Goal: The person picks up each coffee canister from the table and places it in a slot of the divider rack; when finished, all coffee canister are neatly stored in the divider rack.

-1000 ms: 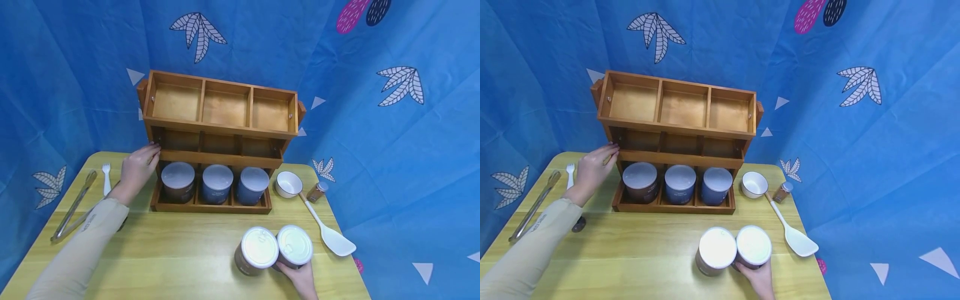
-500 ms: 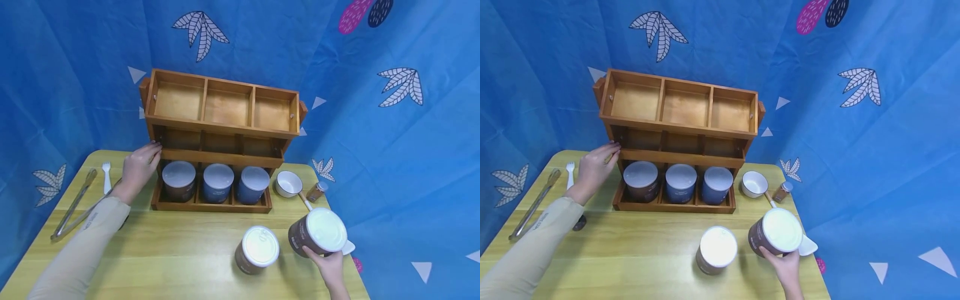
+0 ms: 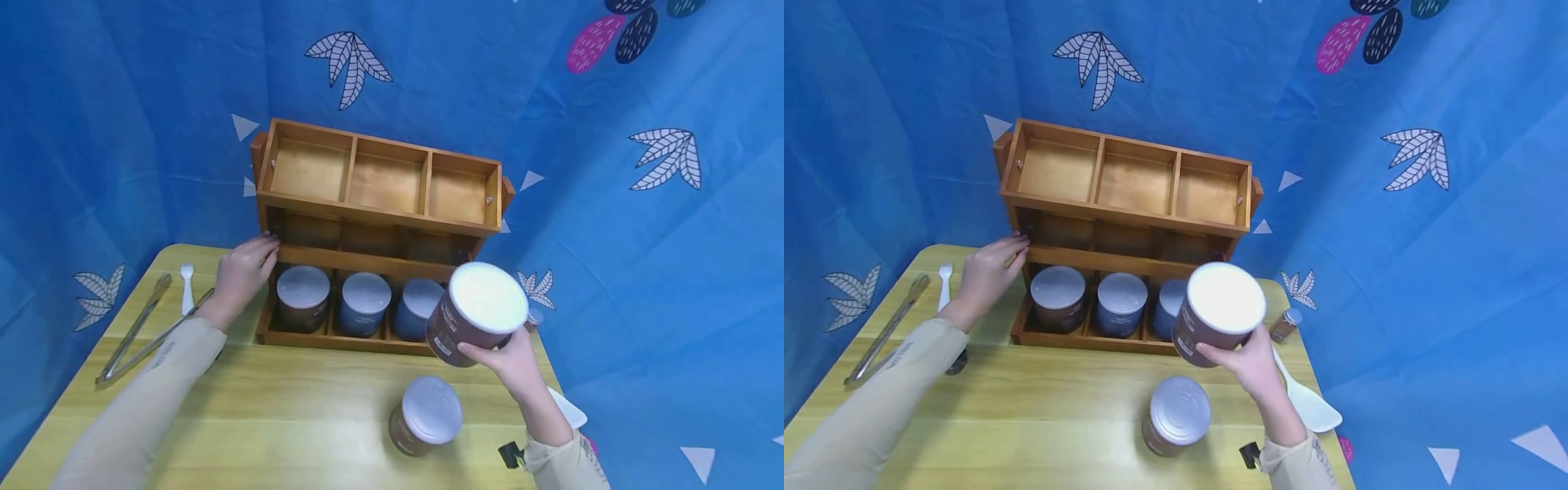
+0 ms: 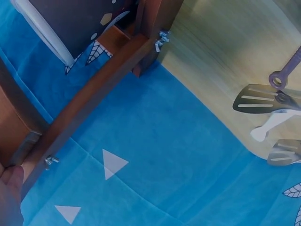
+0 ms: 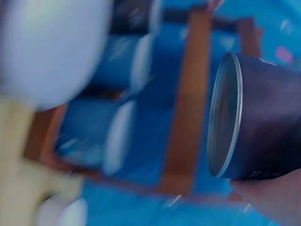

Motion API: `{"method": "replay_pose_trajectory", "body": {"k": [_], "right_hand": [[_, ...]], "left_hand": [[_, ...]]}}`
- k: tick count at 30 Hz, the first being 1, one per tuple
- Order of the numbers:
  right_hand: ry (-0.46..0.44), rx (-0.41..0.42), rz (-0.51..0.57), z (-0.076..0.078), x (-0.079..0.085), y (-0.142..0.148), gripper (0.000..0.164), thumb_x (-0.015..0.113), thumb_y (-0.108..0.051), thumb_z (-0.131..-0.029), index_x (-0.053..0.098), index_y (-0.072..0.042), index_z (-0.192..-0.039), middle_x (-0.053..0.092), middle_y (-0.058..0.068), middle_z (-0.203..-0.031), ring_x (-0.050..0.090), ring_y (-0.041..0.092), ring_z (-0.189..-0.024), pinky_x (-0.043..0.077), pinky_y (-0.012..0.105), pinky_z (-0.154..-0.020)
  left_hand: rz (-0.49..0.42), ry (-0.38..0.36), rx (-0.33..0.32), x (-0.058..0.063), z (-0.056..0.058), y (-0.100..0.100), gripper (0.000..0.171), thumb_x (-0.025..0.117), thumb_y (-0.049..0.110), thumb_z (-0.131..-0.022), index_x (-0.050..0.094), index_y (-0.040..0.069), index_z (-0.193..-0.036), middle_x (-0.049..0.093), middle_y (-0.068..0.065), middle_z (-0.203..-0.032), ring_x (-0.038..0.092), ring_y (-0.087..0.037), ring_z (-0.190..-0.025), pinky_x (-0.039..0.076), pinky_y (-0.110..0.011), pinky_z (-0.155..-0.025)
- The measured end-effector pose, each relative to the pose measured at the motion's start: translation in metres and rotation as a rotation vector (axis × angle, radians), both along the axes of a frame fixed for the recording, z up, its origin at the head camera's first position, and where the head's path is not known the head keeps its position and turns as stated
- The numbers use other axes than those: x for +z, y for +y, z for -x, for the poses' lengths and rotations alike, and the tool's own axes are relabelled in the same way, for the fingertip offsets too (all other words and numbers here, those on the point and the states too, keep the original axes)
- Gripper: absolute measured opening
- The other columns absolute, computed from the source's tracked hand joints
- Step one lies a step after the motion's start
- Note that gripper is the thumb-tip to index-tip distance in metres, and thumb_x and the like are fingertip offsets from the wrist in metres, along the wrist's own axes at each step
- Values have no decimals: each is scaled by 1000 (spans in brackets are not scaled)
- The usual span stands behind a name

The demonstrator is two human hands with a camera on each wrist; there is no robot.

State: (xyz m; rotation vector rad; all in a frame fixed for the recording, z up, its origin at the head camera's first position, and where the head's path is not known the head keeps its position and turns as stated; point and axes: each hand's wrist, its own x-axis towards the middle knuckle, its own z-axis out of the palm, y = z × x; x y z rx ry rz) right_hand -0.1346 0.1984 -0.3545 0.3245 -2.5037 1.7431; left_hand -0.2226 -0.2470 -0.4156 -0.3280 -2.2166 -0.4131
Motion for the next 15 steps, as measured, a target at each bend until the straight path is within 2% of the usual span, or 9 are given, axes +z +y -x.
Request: {"method": "replay_pose_trajectory", "body": {"k": [3, 7, 11, 15], "right_hand": [[17, 114, 13, 15, 31, -27, 92, 81, 3, -71, 35, -17, -148, 48, 0, -143, 49, 10, -128, 45, 26, -105], [4, 272, 89, 33, 64, -62, 90, 81, 2, -72, 36, -19, -148, 48, 5, -146, 49, 17, -131, 44, 40, -109], [-29, 375, 135, 46, 81, -90, 86, 82, -6, -74, 38, -22, -147, 49, 4, -145, 49, 21, -132, 43, 48, -110], [-54, 405, 100, 56, 89, -113, 84, 83, -13, -76, 38, -28, -145, 50, 1, -144, 49, 22, -132, 42, 50, -111]], "left_hand": [[-4, 3, -2, 0, 1, 0, 21, 71, 9, -87, 75, 1, -107, 75, -17, -109, 72, -33, -100, 60, -50, -76], [-1, -5, 7, 1, 1, -2, 21, 71, 9, -88, 75, 1, -107, 75, -17, -109, 72, -33, -100, 60, -49, -76], [0, -13, 7, 1, 1, -3, 21, 71, 8, -87, 75, 1, -106, 74, -17, -109, 72, -33, -100, 61, -49, -75], [-8, -29, 2, -2, -1, -2, 21, 72, 8, -87, 75, 1, -107, 74, -17, -110, 72, -33, -101, 61, -48, -74]]}}
